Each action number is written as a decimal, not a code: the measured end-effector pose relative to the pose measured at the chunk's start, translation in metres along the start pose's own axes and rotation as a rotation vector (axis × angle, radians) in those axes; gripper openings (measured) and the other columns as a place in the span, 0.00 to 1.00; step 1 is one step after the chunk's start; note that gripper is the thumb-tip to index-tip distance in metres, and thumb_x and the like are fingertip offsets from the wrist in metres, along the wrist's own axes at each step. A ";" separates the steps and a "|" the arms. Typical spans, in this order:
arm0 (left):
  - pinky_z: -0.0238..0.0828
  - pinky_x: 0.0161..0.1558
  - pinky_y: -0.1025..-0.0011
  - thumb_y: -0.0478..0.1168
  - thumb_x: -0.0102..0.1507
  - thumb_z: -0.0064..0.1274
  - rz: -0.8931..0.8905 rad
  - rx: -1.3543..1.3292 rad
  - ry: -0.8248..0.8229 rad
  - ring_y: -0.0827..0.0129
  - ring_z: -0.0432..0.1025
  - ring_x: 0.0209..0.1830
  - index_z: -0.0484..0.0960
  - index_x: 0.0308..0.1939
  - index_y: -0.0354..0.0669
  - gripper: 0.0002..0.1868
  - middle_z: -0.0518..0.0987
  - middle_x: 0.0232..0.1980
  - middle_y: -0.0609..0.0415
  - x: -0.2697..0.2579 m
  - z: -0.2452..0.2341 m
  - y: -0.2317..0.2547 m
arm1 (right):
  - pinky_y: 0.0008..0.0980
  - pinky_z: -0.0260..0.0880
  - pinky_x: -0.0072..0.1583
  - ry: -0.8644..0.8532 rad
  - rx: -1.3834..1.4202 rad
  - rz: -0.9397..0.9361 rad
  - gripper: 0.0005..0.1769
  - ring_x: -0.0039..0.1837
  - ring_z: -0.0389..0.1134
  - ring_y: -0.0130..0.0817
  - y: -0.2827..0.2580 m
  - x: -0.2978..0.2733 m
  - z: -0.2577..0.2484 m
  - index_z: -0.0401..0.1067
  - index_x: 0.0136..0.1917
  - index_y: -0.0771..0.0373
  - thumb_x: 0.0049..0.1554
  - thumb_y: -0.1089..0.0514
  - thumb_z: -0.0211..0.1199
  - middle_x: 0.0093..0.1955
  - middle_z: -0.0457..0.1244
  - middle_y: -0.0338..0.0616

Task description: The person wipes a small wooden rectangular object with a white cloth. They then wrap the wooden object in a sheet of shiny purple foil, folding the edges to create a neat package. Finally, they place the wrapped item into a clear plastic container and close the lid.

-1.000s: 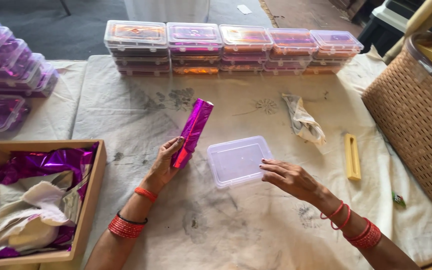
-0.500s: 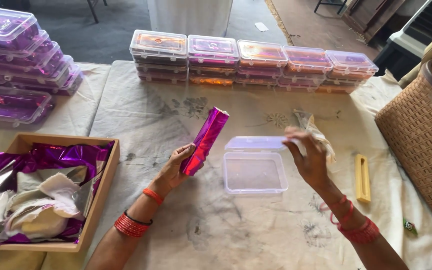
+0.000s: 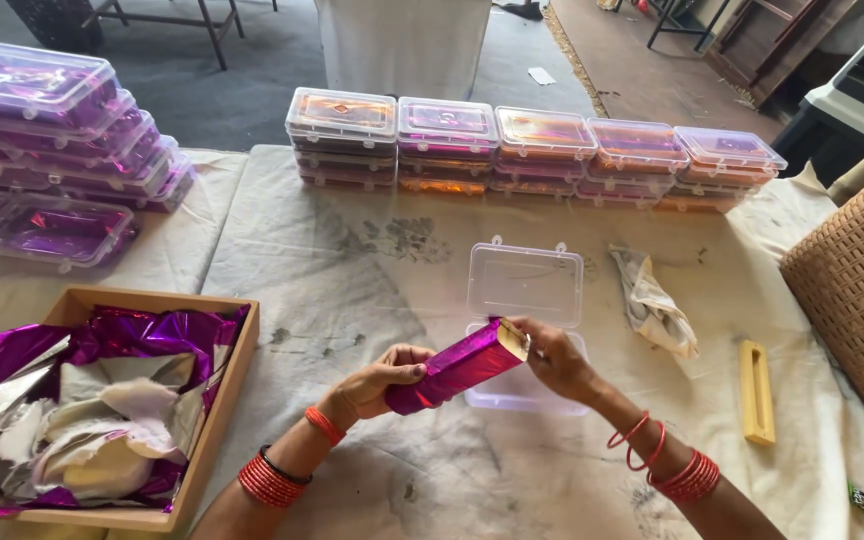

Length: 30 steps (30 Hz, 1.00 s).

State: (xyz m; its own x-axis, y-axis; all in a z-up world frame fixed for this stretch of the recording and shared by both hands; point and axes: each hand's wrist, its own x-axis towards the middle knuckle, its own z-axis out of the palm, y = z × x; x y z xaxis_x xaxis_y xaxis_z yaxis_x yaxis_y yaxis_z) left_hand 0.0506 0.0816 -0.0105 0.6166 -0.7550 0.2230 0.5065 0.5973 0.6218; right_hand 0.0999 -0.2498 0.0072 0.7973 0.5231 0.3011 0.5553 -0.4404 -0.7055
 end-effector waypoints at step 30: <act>0.81 0.41 0.76 0.41 0.67 0.60 -0.327 0.380 0.370 0.73 0.80 0.37 0.82 0.55 0.26 0.20 0.85 0.45 0.47 0.083 0.027 0.001 | 0.29 0.73 0.63 0.153 0.628 0.314 0.21 0.58 0.71 0.28 -0.051 -0.064 -0.066 0.71 0.65 0.70 0.60 0.60 0.64 0.57 0.70 0.45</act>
State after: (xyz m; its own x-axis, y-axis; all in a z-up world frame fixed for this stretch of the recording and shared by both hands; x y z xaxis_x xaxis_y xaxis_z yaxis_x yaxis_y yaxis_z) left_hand 0.0858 0.0123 0.0293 0.6684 -0.6980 -0.2571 0.4966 0.1613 0.8529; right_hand 0.0364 -0.3089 0.0660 0.9468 0.3122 0.0778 0.0903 -0.0258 -0.9956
